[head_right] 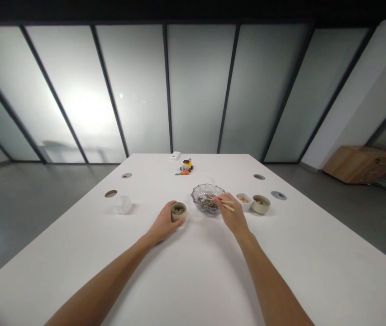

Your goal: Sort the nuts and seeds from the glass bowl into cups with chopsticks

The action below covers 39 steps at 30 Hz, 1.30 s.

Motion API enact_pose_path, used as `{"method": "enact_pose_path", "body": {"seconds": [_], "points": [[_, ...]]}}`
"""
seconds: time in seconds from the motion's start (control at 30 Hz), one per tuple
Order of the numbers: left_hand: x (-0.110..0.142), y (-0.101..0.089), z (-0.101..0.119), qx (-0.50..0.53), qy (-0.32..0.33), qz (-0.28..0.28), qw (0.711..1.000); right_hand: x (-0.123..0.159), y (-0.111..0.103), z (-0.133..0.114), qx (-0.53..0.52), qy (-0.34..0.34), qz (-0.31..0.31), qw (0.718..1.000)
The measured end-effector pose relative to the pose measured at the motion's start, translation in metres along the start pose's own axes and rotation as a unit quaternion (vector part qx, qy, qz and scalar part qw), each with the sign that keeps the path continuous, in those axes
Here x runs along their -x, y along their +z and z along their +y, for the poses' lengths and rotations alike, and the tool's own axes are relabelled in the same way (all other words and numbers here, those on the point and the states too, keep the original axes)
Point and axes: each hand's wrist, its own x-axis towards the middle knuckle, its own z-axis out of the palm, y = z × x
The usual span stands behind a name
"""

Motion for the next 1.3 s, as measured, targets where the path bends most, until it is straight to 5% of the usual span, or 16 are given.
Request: {"method": "enact_pose_path", "body": {"seconds": [1.3], "points": [[0.0013, -0.0004, 0.0037, 0.008, 0.003, 0.000, 1.000, 0.0037, 0.0036, 0.0068, -0.044, 0.016, 0.000, 0.999]]}}
